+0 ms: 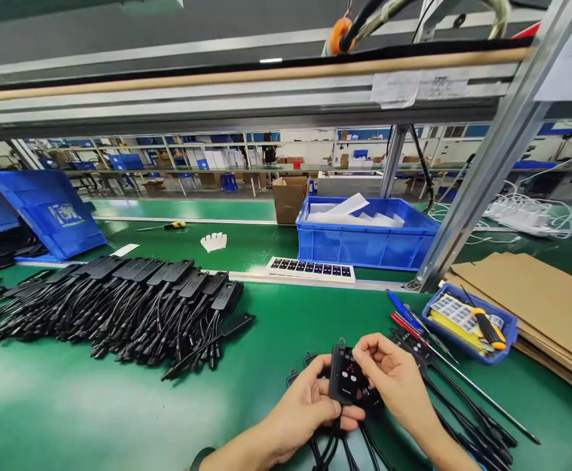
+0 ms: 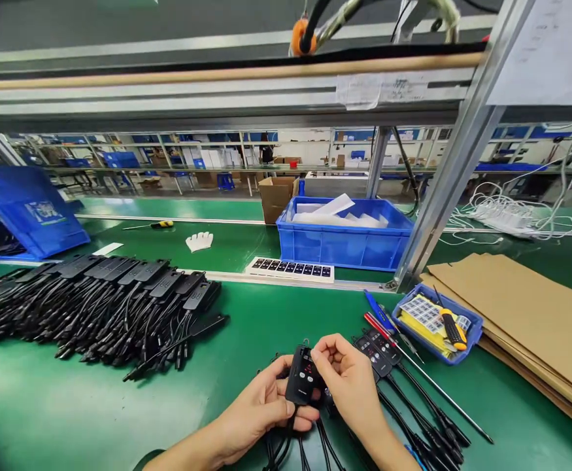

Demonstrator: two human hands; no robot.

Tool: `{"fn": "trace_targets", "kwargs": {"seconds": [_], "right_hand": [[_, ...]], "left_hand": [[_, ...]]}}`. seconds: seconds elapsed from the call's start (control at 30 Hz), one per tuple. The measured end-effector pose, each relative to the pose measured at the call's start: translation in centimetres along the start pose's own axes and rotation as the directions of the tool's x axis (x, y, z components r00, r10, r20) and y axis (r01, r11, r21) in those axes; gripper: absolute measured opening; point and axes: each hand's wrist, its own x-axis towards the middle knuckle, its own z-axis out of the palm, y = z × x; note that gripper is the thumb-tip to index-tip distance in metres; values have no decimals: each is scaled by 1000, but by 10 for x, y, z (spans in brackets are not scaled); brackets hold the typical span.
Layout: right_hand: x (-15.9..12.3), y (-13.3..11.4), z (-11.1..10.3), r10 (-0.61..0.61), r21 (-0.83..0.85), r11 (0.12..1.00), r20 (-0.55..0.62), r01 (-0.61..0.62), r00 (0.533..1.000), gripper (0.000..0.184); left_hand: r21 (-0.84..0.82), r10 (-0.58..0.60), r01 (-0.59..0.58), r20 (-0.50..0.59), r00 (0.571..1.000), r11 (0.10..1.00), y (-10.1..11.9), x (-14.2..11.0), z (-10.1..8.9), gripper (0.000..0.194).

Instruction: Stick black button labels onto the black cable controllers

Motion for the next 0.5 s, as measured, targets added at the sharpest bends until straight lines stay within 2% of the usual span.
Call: {"fn": "trace_targets", "kwargs": {"seconds": [0.2,0.4,0.5], "right_hand": [[-1,-6,1,42,1,999,27,-42,999,27],[0,-12,-5,46,27,999,-30,-45,998,26],[-2,-11,-3,38,-10,999,3,-38,999,25]], "left_hand": [[-2,-38,39,39,998,999,-2,-1,-1,56],[-7,-27,28,63,998,1000,-3,-1,-1,53],[-22,-21,23,78,997,1000,-4,-1,-1,51]]}}
